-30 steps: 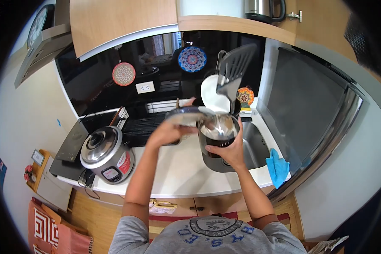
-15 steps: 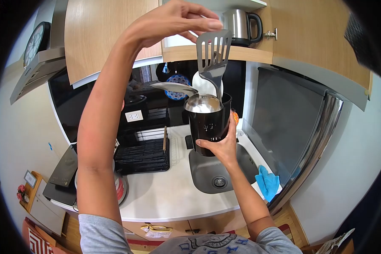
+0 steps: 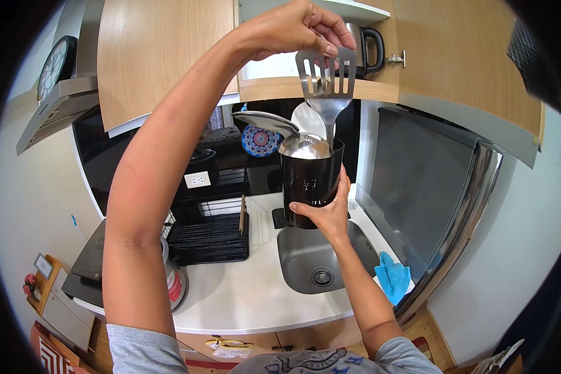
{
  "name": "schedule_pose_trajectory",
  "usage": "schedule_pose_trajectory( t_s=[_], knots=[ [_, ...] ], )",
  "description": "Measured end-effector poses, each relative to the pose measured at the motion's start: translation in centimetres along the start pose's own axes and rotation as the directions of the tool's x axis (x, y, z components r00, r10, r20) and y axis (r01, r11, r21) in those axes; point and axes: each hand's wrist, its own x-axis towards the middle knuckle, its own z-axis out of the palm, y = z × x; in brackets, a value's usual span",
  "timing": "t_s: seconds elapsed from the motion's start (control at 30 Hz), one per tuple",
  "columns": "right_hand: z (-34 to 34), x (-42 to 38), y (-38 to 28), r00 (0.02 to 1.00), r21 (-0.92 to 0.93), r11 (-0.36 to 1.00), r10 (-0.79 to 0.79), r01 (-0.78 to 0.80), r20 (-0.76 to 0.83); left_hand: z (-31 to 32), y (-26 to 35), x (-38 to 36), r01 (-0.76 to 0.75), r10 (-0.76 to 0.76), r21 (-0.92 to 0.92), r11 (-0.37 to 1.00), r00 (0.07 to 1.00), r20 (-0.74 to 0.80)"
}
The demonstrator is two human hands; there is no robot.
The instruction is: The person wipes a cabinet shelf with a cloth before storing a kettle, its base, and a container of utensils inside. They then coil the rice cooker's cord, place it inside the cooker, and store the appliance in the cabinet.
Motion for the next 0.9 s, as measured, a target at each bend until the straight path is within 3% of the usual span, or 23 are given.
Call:
schedule_pose_trajectory(
  t_s=[0.4, 0.67, 0.73, 0.8, 0.87, 0.9],
  knots=[
    [-0.6, 1.3, 0.0, 1.000, 0.137, 0.990, 0.020, -0.022, 0.019, -0.9, 0.8, 0.0, 0.014, -0.003, -0.154, 0.988, 0.998, 0.070],
    [-2.0, 5.5, -2.1, 1.000, 0.110, 0.994, 0.000, -0.001, 0.008, -2.3, 3.3, 1.6, -0.072, 0.077, 0.126, 0.989, 0.996, -0.033],
    [-2.3, 7.3, -2.7, 1.000, 0.101, 0.995, -0.009, 0.009, 0.003, -3.0, 3.7, 3.0, -0.091, 0.158, 0.312, 0.946, 0.968, -0.195],
    [-2.5, 9.3, -3.6, 1.000, 0.093, 0.995, -0.025, 0.027, -0.017, -3.9, 4.4, 3.4, -0.144, 0.202, 0.246, 0.959, 0.952, -0.229],
    [-3.1, 11.4, -5.2, 0.990, 0.353, 0.929, -0.132, 0.109, 0.042, -4.9, 5.1, 3.4, -0.148, 0.283, 0.303, 0.941, 0.834, -0.474],
    [-3.6, 11.7, -7.6, 0.993, 0.405, 0.911, -0.110, 0.080, 0.052, -5.9, 4.7, 3.7, -0.224, 0.370, 0.324, 0.919, 0.773, -0.515]
  ],
)
